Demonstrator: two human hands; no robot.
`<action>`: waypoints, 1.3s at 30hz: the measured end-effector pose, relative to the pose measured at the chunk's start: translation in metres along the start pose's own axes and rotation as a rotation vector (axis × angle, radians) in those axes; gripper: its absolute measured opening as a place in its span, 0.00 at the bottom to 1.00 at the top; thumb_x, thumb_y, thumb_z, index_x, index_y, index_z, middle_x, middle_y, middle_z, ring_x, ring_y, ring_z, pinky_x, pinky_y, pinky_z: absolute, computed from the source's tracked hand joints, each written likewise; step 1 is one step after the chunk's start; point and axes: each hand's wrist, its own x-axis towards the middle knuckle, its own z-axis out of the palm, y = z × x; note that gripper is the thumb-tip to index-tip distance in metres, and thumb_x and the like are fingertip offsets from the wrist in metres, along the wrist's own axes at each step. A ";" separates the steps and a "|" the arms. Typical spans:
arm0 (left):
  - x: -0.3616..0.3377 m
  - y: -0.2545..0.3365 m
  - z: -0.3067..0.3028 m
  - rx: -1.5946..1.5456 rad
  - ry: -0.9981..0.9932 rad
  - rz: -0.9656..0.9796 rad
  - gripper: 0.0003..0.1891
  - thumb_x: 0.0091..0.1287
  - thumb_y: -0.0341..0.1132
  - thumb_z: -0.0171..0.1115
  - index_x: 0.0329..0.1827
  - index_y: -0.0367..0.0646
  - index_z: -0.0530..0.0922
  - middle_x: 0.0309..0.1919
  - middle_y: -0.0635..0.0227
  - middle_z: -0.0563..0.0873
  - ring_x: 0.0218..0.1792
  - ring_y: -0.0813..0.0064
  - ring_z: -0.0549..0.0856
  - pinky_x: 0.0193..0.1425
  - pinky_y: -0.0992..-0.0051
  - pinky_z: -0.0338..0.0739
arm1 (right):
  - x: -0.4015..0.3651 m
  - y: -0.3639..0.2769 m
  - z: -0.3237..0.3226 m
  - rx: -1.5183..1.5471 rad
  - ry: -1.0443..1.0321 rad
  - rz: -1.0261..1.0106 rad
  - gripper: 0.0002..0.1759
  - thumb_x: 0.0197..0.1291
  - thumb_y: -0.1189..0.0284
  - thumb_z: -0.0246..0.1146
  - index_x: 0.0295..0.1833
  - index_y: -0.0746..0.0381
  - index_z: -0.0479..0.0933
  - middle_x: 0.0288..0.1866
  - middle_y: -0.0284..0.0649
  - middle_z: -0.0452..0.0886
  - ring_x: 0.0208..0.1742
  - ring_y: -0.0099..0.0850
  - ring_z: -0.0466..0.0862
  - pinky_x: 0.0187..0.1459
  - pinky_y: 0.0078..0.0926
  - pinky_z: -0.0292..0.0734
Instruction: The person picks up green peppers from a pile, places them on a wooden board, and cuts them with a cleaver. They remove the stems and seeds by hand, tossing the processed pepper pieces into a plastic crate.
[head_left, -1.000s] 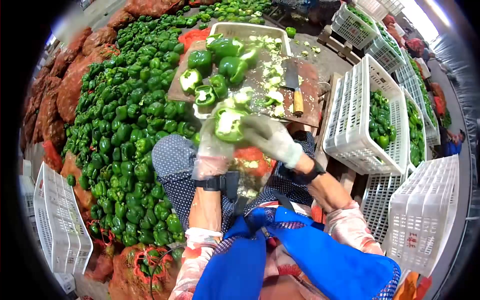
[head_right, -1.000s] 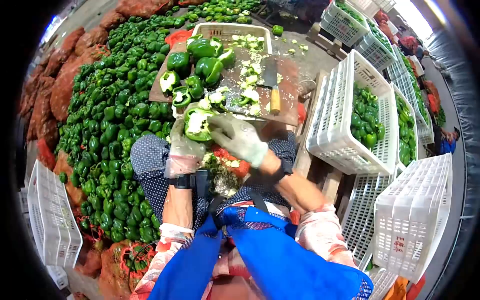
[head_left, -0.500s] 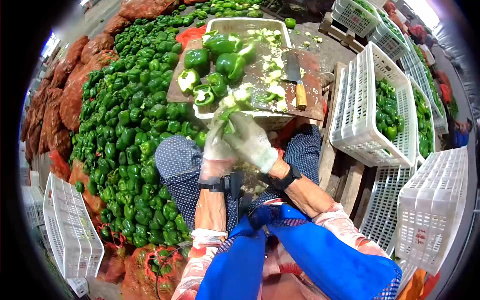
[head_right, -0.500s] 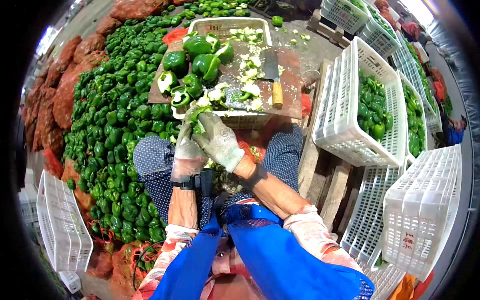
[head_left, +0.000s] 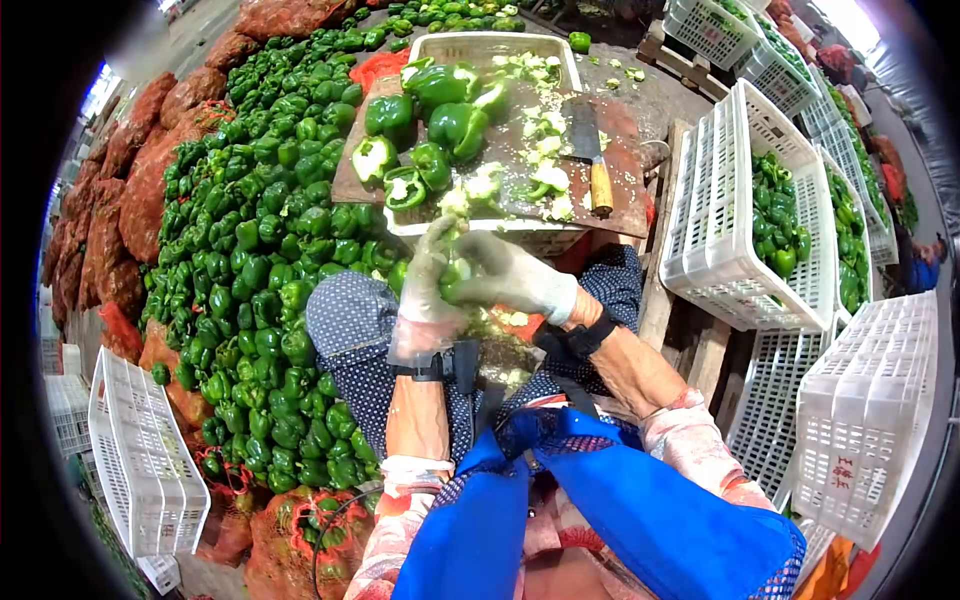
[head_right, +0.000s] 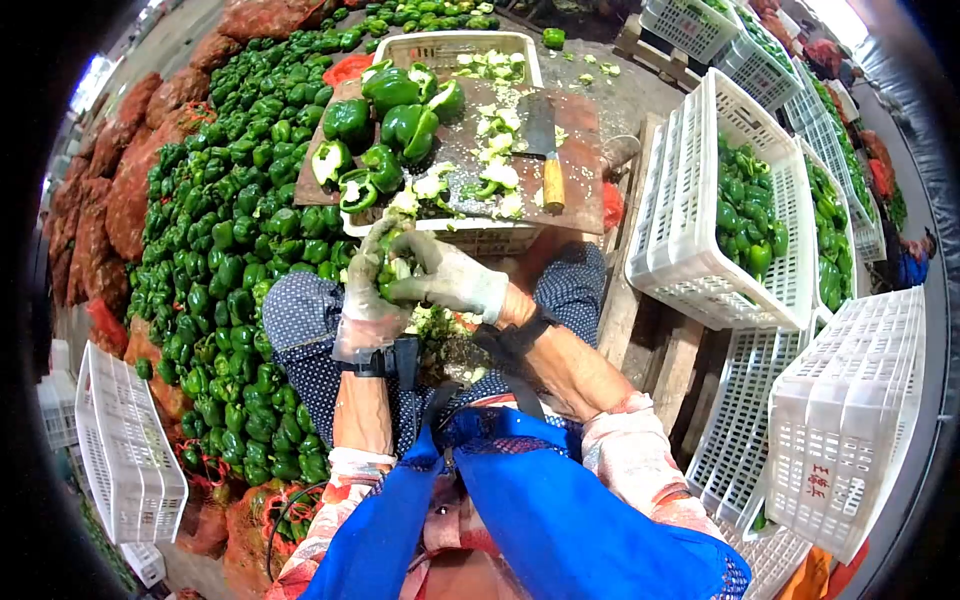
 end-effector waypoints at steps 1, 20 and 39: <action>-0.001 0.000 0.000 -0.177 0.023 -0.081 0.40 0.64 0.58 0.62 0.71 0.39 0.63 0.61 0.60 0.76 0.60 0.64 0.78 0.63 0.65 0.76 | -0.002 0.005 0.002 0.002 -0.016 -0.065 0.29 0.54 0.59 0.67 0.54 0.65 0.68 0.48 0.52 0.76 0.49 0.44 0.79 0.54 0.39 0.73; 0.008 0.026 0.003 -0.725 0.154 -0.064 0.33 0.65 0.55 0.57 0.65 0.41 0.70 0.53 0.61 0.82 0.56 0.64 0.81 0.53 0.55 0.84 | 0.033 0.013 -0.049 -0.802 0.238 0.192 0.25 0.61 0.65 0.62 0.63 0.62 0.71 0.46 0.53 0.82 0.44 0.46 0.83 0.48 0.41 0.79; 0.001 -0.002 0.004 0.079 0.170 0.115 0.33 0.65 0.54 0.62 0.66 0.41 0.70 0.46 0.62 0.83 0.48 0.68 0.83 0.50 0.68 0.81 | 0.011 -0.006 -0.014 -0.392 -0.198 -0.169 0.22 0.56 0.61 0.63 0.50 0.65 0.78 0.43 0.53 0.80 0.48 0.48 0.80 0.52 0.42 0.74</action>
